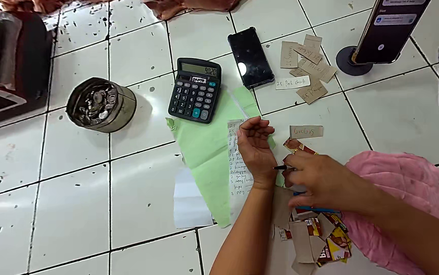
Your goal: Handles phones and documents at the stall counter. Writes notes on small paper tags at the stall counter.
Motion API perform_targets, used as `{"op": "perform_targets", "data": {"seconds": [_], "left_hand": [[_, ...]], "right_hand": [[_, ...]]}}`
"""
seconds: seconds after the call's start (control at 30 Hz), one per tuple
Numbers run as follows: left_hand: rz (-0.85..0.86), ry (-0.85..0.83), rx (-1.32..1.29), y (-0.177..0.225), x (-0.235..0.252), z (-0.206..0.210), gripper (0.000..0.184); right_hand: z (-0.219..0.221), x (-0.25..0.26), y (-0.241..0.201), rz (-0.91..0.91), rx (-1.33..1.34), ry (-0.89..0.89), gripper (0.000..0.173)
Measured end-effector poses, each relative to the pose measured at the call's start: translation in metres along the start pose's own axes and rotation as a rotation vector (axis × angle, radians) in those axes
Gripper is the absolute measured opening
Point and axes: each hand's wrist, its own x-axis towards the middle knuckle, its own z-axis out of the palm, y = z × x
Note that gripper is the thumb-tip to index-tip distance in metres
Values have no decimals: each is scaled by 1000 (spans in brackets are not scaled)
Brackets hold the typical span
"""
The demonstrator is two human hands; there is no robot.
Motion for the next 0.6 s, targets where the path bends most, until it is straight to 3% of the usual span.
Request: {"op": "perform_targets", "data": {"seconds": [0.07,0.17,0.27,0.33,0.4,0.6], "left_hand": [[-21,-10,2,1,1,0,61],[-24,-64,138,2,2,-1,54],[29,-408,694,2,-1,-3,39],[146,-645,1003,-2,-5,1,35],[231,-756,1057,-5,-10,3,27],[147,-699,923,-2,-10,2,28]], "right_hand": [[-1,0,1,17,32,21,23],[-21,-8,22,131,148,226,24],[-45,-12,48,364,43,588,29],[-53,-12,58,539,-28,716,29],[-57,-10,58,705,-69,700,28],[-53,0,52,883,-187,580,30]]}}
